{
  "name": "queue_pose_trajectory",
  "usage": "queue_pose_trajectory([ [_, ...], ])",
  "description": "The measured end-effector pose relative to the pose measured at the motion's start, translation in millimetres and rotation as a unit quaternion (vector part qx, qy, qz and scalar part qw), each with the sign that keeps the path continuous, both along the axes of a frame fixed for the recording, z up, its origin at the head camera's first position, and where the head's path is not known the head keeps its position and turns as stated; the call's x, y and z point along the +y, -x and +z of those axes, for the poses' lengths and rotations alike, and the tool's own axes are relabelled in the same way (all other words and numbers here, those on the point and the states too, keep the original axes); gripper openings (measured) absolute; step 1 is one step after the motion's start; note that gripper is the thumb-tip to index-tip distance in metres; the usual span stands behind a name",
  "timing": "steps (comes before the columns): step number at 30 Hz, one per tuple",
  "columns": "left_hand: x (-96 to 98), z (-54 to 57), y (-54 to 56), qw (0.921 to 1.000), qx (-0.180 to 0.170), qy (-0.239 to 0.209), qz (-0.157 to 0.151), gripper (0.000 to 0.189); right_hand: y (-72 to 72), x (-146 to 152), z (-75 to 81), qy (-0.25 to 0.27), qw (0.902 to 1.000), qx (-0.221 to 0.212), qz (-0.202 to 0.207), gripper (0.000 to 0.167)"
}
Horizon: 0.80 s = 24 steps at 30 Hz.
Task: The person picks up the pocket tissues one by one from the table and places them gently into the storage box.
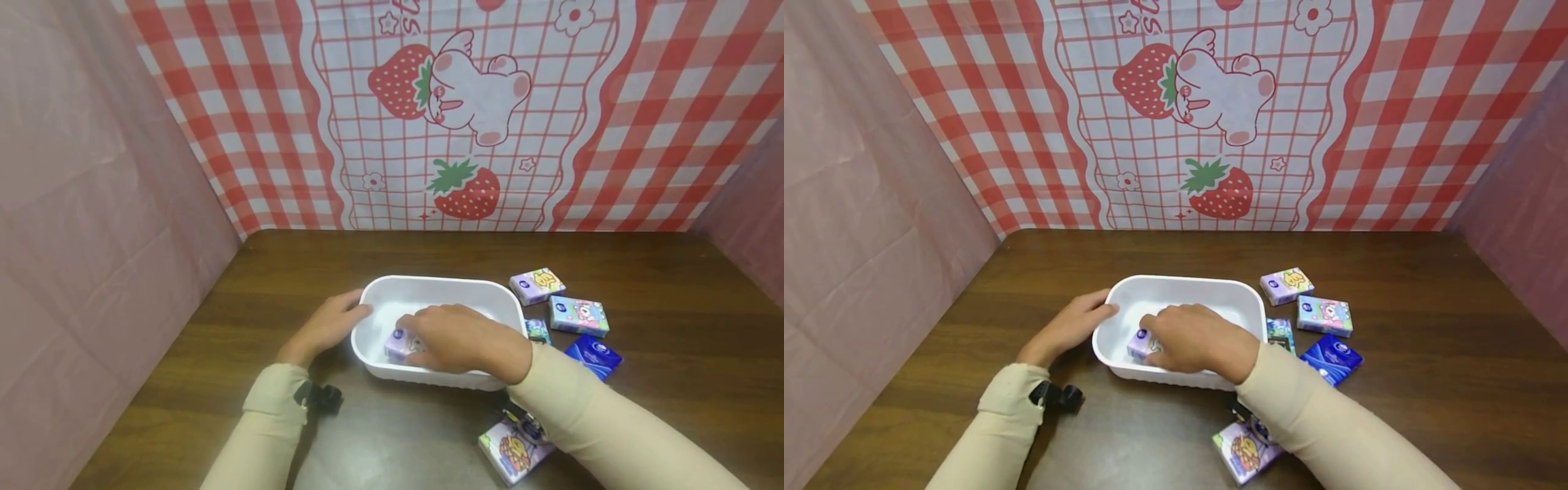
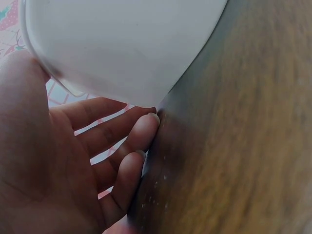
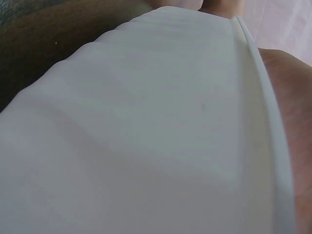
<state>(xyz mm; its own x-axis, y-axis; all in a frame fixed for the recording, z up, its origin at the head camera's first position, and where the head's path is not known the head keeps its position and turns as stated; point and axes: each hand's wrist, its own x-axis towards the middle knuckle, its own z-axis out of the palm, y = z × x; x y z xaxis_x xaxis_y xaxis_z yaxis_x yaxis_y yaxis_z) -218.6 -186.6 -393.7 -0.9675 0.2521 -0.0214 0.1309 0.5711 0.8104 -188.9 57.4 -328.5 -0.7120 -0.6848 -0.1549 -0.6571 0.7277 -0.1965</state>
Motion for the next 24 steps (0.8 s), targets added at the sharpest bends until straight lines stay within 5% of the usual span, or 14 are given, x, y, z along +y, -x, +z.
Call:
queue_pose_trajectory([
  [24, 0.0, -0.6, 0.5, 0.9999, 0.005, 0.008, -0.003, 0.042, -1.9, 3.5, -0.1, 0.011, 0.9999, -0.009, -0.002, 0.046],
])
